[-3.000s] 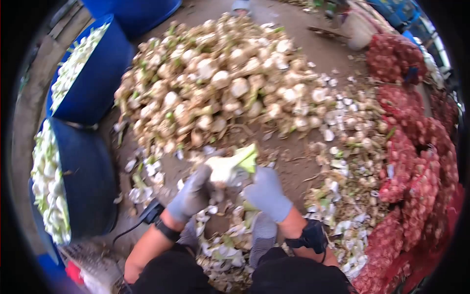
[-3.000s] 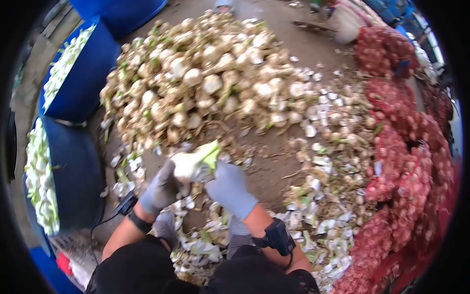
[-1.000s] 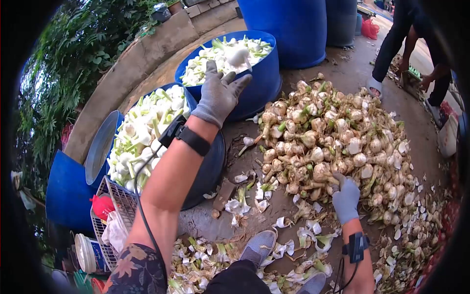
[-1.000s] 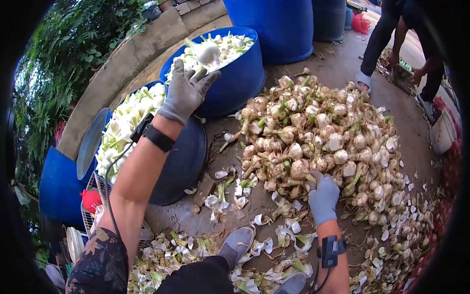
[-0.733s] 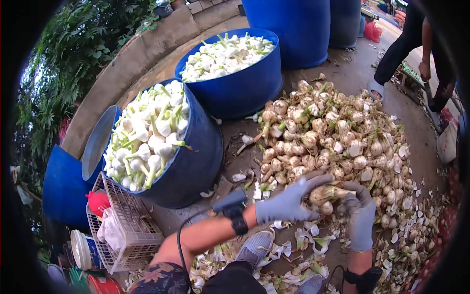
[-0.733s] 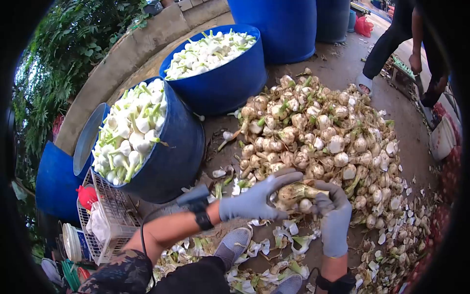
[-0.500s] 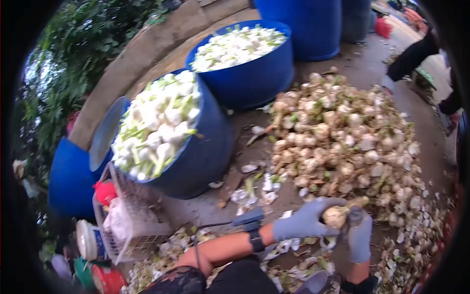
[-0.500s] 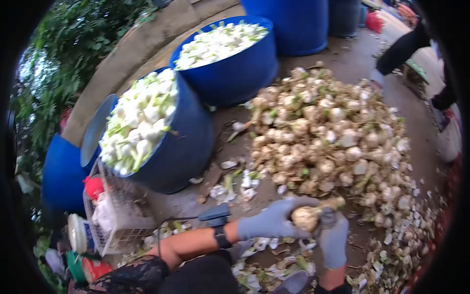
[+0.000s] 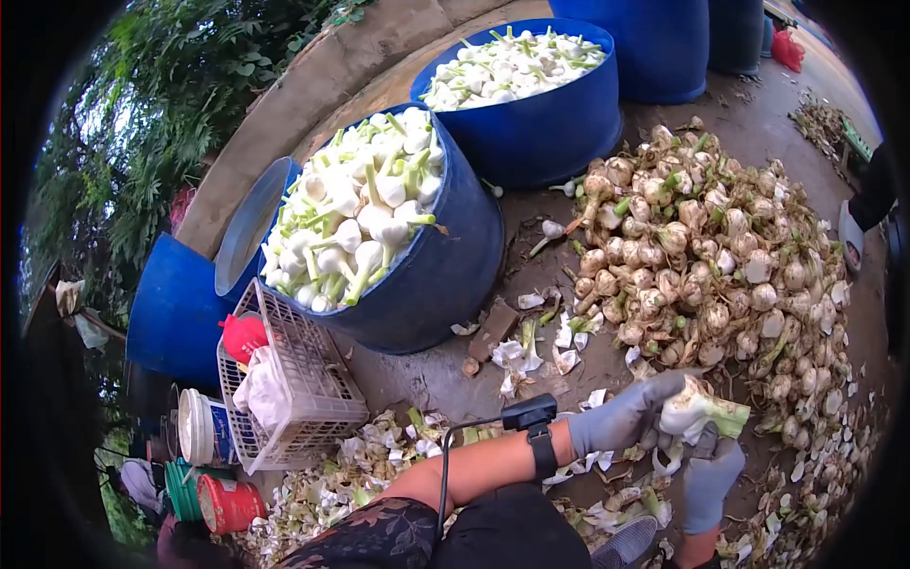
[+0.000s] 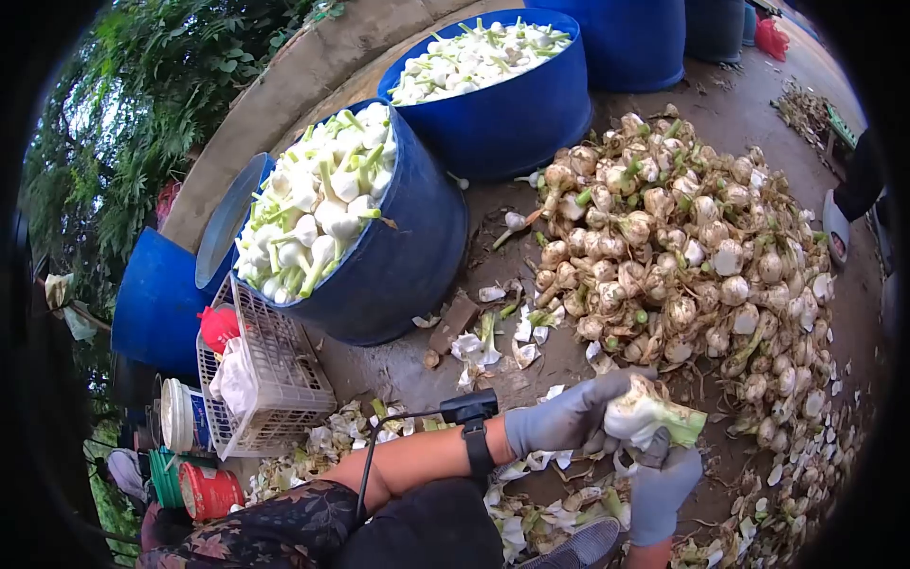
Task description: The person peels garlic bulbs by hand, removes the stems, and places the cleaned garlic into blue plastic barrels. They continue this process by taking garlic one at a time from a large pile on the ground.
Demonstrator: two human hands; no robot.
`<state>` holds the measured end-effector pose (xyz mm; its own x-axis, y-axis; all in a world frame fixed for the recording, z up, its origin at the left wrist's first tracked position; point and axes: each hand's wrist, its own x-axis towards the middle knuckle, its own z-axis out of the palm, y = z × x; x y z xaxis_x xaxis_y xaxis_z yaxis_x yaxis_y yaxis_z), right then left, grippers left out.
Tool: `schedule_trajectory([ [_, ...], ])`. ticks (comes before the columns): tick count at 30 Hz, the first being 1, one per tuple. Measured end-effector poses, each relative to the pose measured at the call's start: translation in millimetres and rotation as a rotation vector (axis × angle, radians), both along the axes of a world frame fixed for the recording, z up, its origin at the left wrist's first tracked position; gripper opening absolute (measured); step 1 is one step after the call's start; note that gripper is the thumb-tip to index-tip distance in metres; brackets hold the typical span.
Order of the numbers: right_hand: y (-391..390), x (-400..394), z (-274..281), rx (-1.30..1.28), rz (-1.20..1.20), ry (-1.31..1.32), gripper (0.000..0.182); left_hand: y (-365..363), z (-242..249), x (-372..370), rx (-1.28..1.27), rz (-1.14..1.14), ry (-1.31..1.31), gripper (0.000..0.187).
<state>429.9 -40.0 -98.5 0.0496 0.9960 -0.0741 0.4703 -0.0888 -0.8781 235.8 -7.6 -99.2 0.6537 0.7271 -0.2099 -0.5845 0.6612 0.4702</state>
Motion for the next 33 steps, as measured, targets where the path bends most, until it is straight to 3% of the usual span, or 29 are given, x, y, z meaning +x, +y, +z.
schedule_trajectory([
  [1, -1.1, -1.4, -2.1, 0.132, 0.025, 0.017, 0.026, -1.4, 1.2, -1.3, 0.016, 0.075, 0.069, 0.068],
  [2, 2.6, -7.0, 7.0, 0.039, 0.080, 0.239, 0.030, -0.8, 6.9, -1.3, 0.029, 0.136, 0.125, 0.070],
  [4, 7.9, -26.3, 51.6, -0.183, 0.038, 0.538, 0.040, 0.6, -7.6, -7.8, 0.788, 0.210, 0.848, 0.077],
  [5, 15.6, -21.3, 45.3, -0.132, 0.160, 0.477, 0.034, -4.3, -4.3, -4.7, 0.659, 0.166, 0.732, 0.077],
  [6, 12.9, -6.9, 26.2, -0.238, 0.205, 0.385, 0.026, -10.3, 0.4, -1.3, 0.528, 0.118, 0.619, 0.079],
  [8, 8.5, -6.4, 7.1, -0.267, 0.138, 0.406, 0.019, -13.0, 6.0, 1.5, 0.530, 0.186, 0.760, 0.070],
  [10, 4.3, -11.4, 2.6, -0.240, 0.103, 0.392, 0.020, -8.3, 22.8, -2.8, 0.178, -0.047, 0.783, 0.055],
  [11, 5.7, -13.0, 0.7, -0.244, 0.074, 0.388, 0.023, -6.0, 19.3, -4.9, 0.311, -0.006, 0.772, 0.050],
  [12, 7.9, -14.5, 4.2, -0.251, 0.074, 0.395, 0.023, 0.5, 26.8, -16.4, 0.238, -0.206, 0.764, 0.058],
  [15, 8.1, -8.2, 7.7, -0.432, 0.049, 0.576, 0.023, 0.2, 0.3, -9.9, 0.252, -0.143, 0.865, 0.061],
  [16, 4.8, -7.0, 11.8, -0.433, 0.046, 0.570, 0.023, 2.4, -35.5, -8.8, 0.528, 0.158, 0.935, 0.061],
  [17, 1.7, -5.3, 19.6, -0.428, 0.103, 0.541, 0.023, 10.5, -35.0, -2.8, 0.800, 0.471, 0.980, 0.061],
  [18, -1.5, -4.8, 27.0, -0.427, 0.158, 0.515, 0.022, 15.6, -13.4, -7.2, 0.692, 0.162, 1.115, 0.057],
  [20, -2.3, -4.3, 29.6, -0.450, 0.182, 0.474, 0.021, 20.2, -31.4, -9.4, 0.373, 0.025, 1.008, 0.051],
  [22, -3.6, 0.9, 14.6, -0.501, 0.067, 0.685, 0.019, 16.2, -31.4, -6.7, 0.353, 0.070, 0.936, 0.051],
  [24, -6.1, 2.8, -4.8, -0.420, 0.052, 0.628, 0.019, 12.6, 11.9, 2.6, 0.200, 0.048, 0.785, 0.051],
  [26, -8.1, 5.8, -10.9, -0.486, 0.147, 0.819, 0.022, 1.3, -0.8, 15.7, 0.551, 0.186, 0.882, 0.058],
  [27, -9.9, 1.6, -14.0, -0.298, 0.269, 0.661, 0.027, 0.7, 1.4, 14.2, 0.554, 0.185, 0.885, 0.058],
  [28, -12.3, 4.6, -13.3, -0.297, 0.261, 0.665, 0.027, -1.5, 5.2, 11.3, 0.377, 0.147, 0.728, 0.065],
  [29, -12.7, 7.3, -4.0, -0.466, 0.260, 0.787, 0.031, -1.7, 11.6, 9.8, 0.200, 0.107, 0.568, 0.072],
  [30, -10.8, 9.0, 4.3, -0.637, 0.266, 0.906, 0.035, -0.8, 11.7, 6.2, 0.199, 0.104, 0.568, 0.072],
  [32, -2.4, 10.4, 15.3, -0.594, 0.318, 0.834, 0.030, 2.2, 12.4, 0.0, 0.315, 0.058, 0.671, 0.076],
  [33, 2.2, 13.9, 21.0, -0.393, 0.386, 0.466, 0.026, 0.9, 14.7, 0.5, 0.333, 0.055, 0.739, 0.074],
])
